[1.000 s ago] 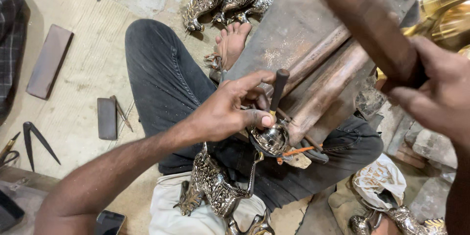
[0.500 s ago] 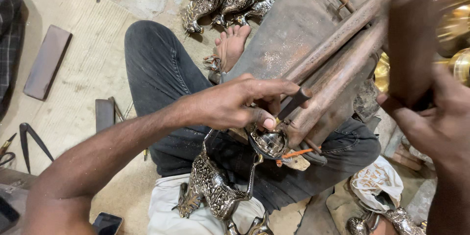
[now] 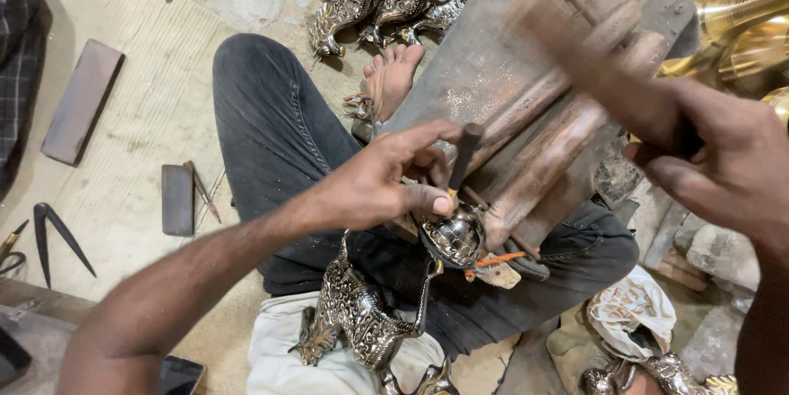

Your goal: The person sits on the workshop floor with an ornate metal figurine clamped in a wooden fixture on their lap. They hold a punch chisel against the metal surface and repeatedly strike it with a wooden mallet, repositioning the punch to work different spots of the decoration.

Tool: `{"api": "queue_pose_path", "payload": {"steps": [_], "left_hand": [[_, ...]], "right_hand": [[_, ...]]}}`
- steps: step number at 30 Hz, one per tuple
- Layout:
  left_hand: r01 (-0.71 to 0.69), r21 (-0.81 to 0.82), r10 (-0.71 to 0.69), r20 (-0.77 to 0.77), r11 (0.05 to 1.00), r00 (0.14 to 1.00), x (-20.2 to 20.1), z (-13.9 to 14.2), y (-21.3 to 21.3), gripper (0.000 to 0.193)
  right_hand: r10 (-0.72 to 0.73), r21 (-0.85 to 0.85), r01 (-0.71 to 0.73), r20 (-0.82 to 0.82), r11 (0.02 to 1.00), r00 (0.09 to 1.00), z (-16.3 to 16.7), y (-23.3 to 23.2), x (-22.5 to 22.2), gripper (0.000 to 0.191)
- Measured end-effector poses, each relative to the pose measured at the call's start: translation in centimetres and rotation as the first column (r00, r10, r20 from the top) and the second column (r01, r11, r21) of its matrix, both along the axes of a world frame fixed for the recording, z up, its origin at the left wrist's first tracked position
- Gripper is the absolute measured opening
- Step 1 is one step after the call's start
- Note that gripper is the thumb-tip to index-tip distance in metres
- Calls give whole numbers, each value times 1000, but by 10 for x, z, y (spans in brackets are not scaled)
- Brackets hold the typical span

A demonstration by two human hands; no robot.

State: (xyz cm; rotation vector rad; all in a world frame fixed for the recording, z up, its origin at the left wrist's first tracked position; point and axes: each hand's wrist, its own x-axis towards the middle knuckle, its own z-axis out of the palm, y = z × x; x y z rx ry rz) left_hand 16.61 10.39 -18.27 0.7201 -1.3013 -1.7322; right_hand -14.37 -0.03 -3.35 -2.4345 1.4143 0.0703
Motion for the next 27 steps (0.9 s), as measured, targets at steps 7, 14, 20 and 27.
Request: {"api": "queue_pose_path", "payload": {"steps": [7,14,20,27], "left_hand": [[-141,215,184,-192,966,964,-7,-4,22,70],[-179,245,222,-162,953,962,-7,-7,25,64],[-79,363,185,-267,929,946,-10,-8,13,70],[-25,332,140,-329,943,934,-12,-6,9,68]], "right_hand": [[120,94,-103,-196,990,973,12,-33,23,59],[200,8,-216,-413,976,888,8,-39,32,67],[137,-113,-157,-165,981,977,11,-31,36,56],[184,-26,-211,-396,977,899,9,-36,29,64]]}}
